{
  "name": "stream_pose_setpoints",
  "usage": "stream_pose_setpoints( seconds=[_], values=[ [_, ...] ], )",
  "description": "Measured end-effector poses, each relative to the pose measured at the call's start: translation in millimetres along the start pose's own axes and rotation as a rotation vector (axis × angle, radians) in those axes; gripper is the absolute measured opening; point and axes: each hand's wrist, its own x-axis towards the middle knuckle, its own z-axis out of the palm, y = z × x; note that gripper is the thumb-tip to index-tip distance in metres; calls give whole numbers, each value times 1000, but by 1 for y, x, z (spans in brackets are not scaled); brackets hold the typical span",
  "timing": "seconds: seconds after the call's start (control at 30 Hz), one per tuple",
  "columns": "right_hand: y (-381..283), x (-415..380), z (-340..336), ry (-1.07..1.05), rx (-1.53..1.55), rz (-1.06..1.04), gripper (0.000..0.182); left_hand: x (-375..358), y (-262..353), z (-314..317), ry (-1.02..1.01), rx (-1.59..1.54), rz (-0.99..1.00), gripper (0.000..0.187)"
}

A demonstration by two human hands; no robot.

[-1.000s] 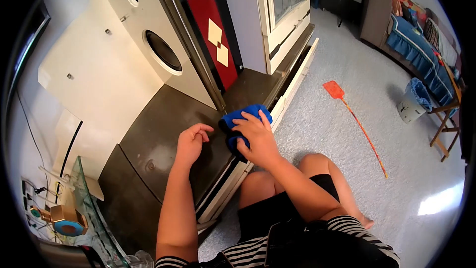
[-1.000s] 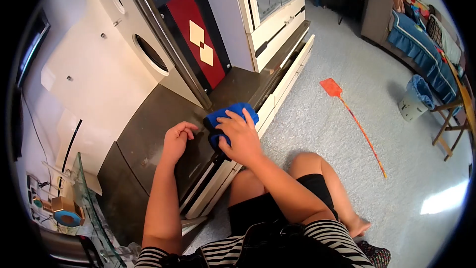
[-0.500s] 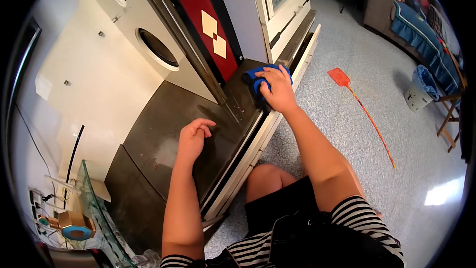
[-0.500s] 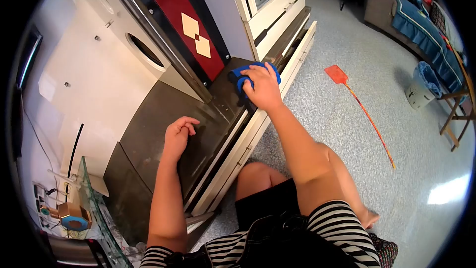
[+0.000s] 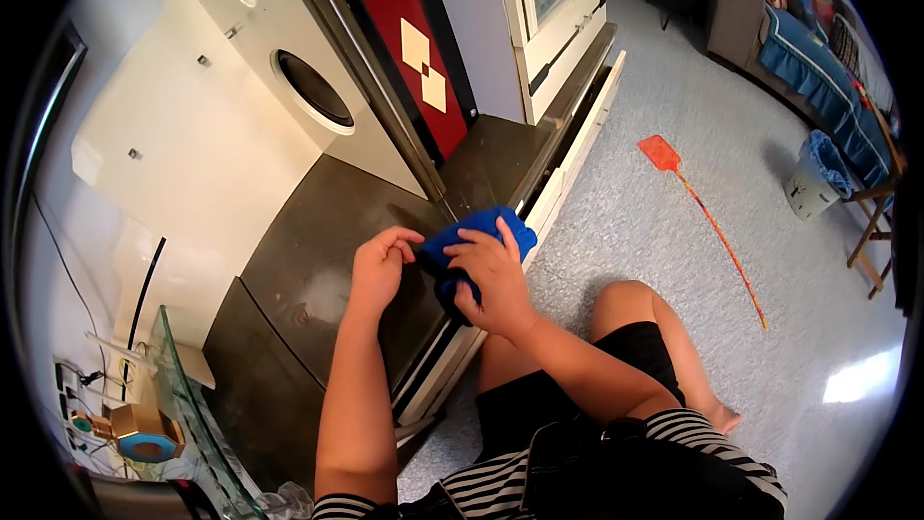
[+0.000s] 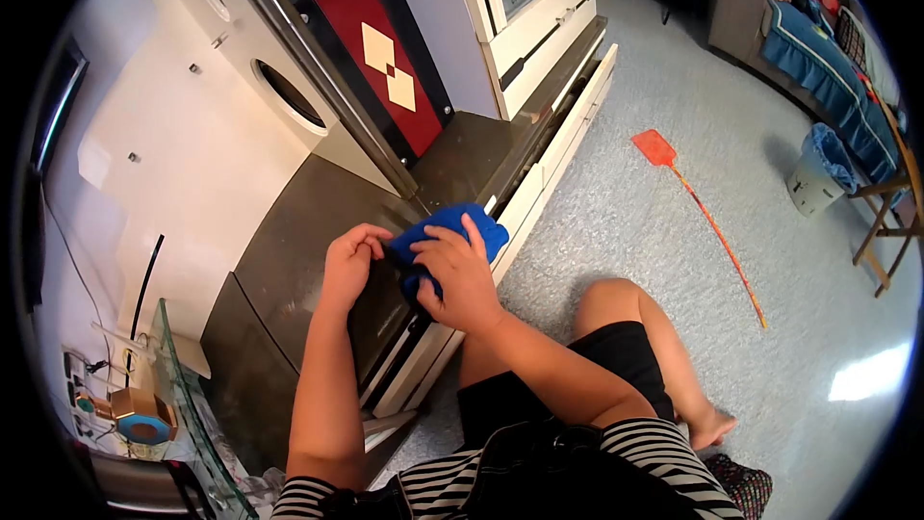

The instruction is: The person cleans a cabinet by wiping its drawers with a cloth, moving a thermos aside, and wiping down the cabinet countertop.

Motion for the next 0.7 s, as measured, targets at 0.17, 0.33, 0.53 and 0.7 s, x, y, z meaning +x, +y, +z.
stream_pose_setpoints(
  seconds=[0.17, 0.33, 0.53, 0.7],
  values=[
    [30, 10, 0, -9, 71, -195, 29, -3, 3, 0, -7, -32, -30, 41],
    [82, 30, -1, 87, 11, -229, 21, -3, -1, 0, 9, -66, -56, 43],
    [146, 71, -30, 130, -88, -104, 26, -2, -1, -1, -13, -116, -55, 41],
    [145, 79, -33, 142, -139, 4, 26, -2, -1, -1, -20, -137, -35, 39]
  ],
)
